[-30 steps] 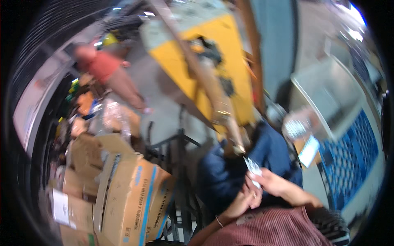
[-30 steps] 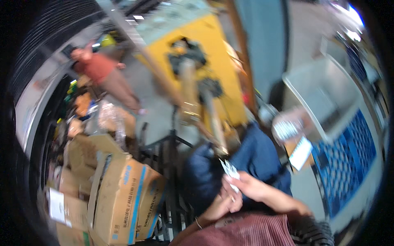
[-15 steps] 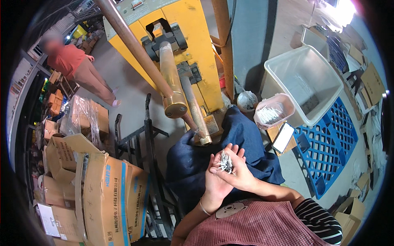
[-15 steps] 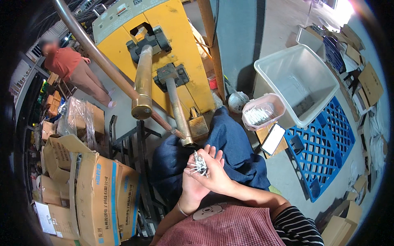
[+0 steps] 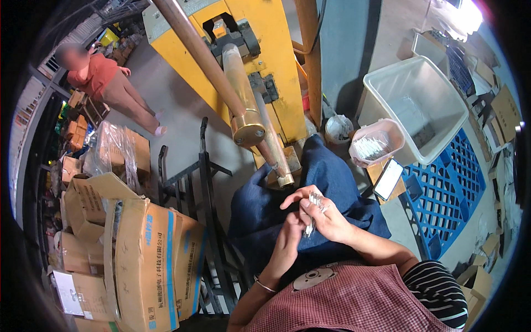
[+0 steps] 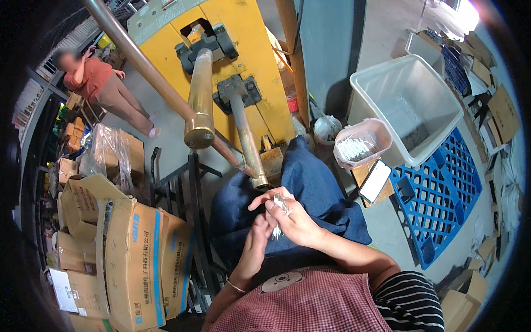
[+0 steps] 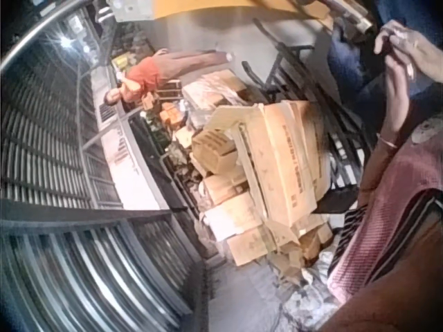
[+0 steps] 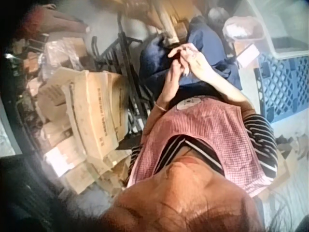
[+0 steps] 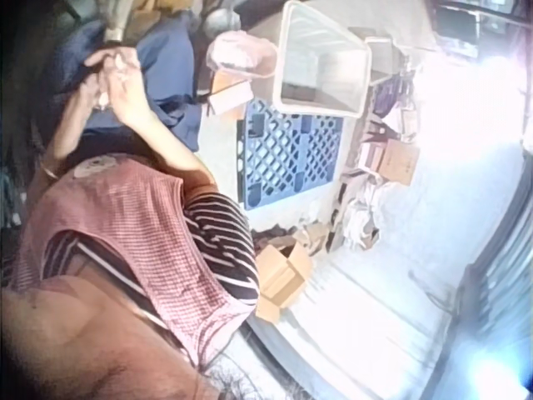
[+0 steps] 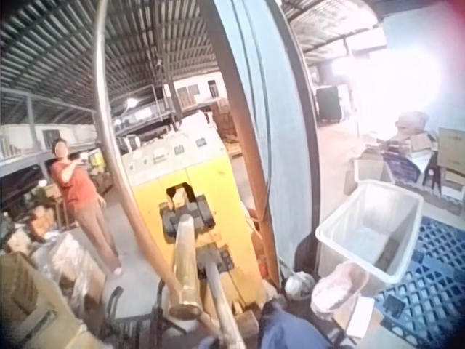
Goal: The person retrieves metal element plates and wire leads, welds the wires onto the plates using a spot welding machine, and places the assembled parts into a plastic container.
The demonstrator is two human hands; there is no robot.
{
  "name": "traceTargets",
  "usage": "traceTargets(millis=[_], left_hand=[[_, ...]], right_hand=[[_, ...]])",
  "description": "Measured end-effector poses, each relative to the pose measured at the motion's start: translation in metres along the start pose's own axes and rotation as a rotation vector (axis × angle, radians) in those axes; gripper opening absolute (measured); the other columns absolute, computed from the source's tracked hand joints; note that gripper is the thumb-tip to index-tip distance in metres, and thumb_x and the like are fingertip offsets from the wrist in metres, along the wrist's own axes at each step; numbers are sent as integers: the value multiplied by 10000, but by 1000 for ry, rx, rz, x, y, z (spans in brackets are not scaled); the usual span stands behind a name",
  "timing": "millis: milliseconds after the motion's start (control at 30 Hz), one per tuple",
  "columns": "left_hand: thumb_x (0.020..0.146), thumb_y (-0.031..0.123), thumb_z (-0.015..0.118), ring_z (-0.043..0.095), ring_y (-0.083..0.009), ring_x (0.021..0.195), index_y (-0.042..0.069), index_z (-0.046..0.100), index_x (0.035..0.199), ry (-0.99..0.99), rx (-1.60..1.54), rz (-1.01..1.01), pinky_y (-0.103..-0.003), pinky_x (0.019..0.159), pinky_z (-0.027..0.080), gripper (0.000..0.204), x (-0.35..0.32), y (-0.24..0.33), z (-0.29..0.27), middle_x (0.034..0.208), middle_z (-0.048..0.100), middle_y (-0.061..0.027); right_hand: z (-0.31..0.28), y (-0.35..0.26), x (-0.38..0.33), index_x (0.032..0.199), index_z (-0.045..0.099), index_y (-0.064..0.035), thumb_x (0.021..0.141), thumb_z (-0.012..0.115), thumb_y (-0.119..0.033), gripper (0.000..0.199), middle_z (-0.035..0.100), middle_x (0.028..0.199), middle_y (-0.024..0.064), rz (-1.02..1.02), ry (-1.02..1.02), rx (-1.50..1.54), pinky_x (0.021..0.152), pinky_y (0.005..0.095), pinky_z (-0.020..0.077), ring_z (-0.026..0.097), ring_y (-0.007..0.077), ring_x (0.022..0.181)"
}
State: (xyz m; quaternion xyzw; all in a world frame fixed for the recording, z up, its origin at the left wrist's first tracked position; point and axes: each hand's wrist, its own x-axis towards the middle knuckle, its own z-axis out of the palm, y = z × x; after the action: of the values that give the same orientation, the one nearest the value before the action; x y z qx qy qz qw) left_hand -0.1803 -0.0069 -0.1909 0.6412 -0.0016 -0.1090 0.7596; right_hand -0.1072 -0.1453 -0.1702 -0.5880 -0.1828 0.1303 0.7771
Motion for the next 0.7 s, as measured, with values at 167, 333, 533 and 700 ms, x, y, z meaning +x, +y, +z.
traceTargets(millis=[167,333,533,700], left_hand=[[1068,280,340,345,-85,582,34,450,988,-119,-280,-208,-250,571,403,281,-11,2,16,708,335,18],[1070,283,323,301,-83,547,62,435,897,-9,-308,-161,-246,531,330,302,-8,28,26,643,281,33],[1066,230,361,295,-65,541,27,472,920,148,-363,-67,-237,513,331,274,-15,16,16,631,271,44],[1062,257,381,296,-62,547,32,477,907,159,-244,-60,-239,515,326,289,-15,16,18,637,284,46]], right_hand=[[-9,10,5,967,648,47,1059,284,-399,583,672,1004,179,275,-266,228,937,413,489,645,270,925],[4,-12,7,1131,605,56,1039,206,-508,696,679,1060,196,491,5,723,956,388,493,647,295,1035],[-3,7,-4,1198,556,10,1038,320,-487,573,630,1120,111,306,52,471,910,324,476,607,176,987],[5,1,-15,1208,492,-28,888,691,-52,378,589,1015,16,162,69,221,885,249,460,556,78,978]])
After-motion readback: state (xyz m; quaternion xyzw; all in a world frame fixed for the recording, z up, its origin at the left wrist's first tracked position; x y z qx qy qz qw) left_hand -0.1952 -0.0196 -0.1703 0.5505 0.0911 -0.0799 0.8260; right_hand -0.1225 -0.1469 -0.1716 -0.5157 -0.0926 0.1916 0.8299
